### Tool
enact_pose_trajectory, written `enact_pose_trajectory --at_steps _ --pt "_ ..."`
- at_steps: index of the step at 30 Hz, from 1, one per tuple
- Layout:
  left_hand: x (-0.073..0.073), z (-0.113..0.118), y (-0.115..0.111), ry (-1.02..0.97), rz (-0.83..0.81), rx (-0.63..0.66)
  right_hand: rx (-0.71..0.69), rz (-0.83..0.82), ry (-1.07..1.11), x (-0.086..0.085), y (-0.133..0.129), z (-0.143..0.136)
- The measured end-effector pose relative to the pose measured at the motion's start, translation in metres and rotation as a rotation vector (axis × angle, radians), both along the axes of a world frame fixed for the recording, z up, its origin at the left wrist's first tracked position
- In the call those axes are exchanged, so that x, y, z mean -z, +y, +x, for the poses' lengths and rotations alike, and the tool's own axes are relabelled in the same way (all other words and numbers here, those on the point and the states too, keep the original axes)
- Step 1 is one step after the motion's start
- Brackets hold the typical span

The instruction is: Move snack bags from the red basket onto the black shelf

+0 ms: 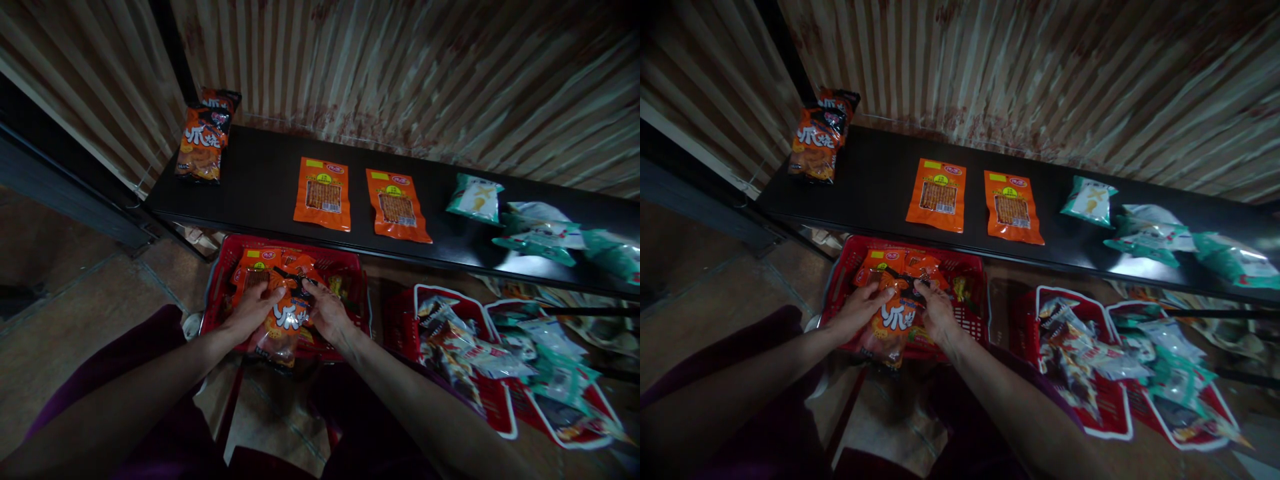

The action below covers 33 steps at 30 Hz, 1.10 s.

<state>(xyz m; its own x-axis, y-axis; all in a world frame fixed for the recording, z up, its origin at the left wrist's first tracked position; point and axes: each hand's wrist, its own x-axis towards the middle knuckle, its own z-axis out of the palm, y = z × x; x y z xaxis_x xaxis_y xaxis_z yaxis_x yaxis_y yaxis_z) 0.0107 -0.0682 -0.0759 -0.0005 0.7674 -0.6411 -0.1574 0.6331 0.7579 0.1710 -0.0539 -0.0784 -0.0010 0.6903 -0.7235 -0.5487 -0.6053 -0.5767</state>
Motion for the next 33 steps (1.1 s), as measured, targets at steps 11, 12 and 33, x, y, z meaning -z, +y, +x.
enact_pose_trajectory --at_steps 11,12,33 --pt "-0.013 0.000 0.012 -0.140 -0.048 0.050 -0.052 0.027 0.004 -0.001 0.003 0.001" --pt "-0.012 -0.001 0.013 -0.135 -0.058 0.070 -0.075 0.033 -0.012 -0.001 0.003 0.001" --pt "-0.012 -0.005 0.017 -0.200 -0.183 0.090 -0.043 0.064 -0.111 -0.005 0.011 0.006"
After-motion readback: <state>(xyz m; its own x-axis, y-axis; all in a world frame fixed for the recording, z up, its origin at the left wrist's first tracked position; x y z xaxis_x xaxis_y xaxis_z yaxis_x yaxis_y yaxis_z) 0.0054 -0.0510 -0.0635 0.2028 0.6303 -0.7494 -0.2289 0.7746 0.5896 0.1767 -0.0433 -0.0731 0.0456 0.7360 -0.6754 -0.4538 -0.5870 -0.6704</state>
